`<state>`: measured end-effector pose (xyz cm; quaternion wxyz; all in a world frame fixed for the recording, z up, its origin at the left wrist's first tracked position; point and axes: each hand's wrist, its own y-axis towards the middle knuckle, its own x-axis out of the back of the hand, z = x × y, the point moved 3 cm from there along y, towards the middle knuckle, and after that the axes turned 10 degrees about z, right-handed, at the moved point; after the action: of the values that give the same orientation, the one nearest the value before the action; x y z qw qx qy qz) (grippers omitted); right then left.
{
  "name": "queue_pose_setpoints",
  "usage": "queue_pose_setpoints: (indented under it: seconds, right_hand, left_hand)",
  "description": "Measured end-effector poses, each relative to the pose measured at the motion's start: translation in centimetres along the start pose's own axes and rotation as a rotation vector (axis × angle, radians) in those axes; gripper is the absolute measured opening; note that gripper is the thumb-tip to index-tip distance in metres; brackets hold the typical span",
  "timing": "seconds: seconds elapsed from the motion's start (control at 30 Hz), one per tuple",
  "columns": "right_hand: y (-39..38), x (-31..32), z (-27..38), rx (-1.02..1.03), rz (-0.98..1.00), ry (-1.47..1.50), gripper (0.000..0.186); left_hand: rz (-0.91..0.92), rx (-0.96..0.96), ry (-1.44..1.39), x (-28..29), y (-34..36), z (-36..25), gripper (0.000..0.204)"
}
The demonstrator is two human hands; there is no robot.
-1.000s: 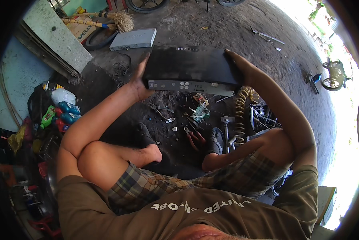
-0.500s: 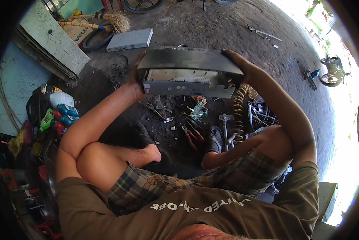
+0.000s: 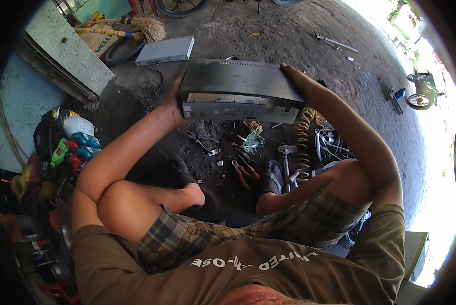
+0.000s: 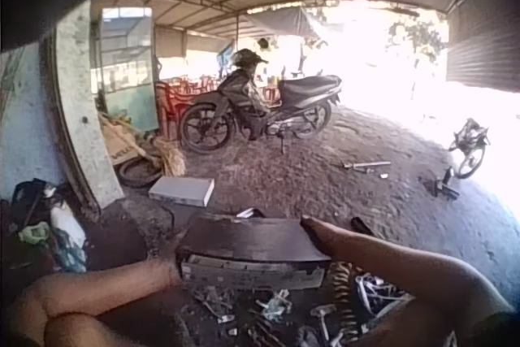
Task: The person sits on the floor and uses a screwdriver to remove screws from a circuit board inside a black plastic housing. They remove the board, inspect it, and then reassemble the device by placing the board back and closing the metal casing.
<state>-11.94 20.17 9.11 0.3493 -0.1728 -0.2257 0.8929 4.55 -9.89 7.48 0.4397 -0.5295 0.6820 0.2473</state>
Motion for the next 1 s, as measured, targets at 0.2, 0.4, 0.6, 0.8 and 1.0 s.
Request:
queue_pose_setpoints:
  seconds: [0.2,0.4,0.6,0.8,1.0]
  right_hand:
    - [-0.8,0.5,-0.6,-0.132,-0.052,0.015,0.05]
    - [-1.1,-1.3,-0.3,-0.143,-0.086,-0.035,0.047]
    - [-1.6,-0.8,-0.3,-0.097,-0.076,0.037,0.042]
    - [-1.2,-1.0,0.0,-0.04,-0.041,0.05,0.044]
    - [-0.1,0.6,-0.1,-0.014,0.014,0.155,0.044]
  left_hand:
    - [-0.104,0.03,0.178,-2.3,-0.7,0.4,0.06]
    - [-0.121,0.065,0.24,-1.5,-0.7,-0.3,0.05]
    - [-0.1,0.037,0.235,-0.8,-0.1,-0.3,0.044]
    - [-0.109,0.022,0.189,-0.4,-0.5,-0.2,0.042]
    - [-0.143,0.025,0.162,0.0,-0.2,0.1,0.043]
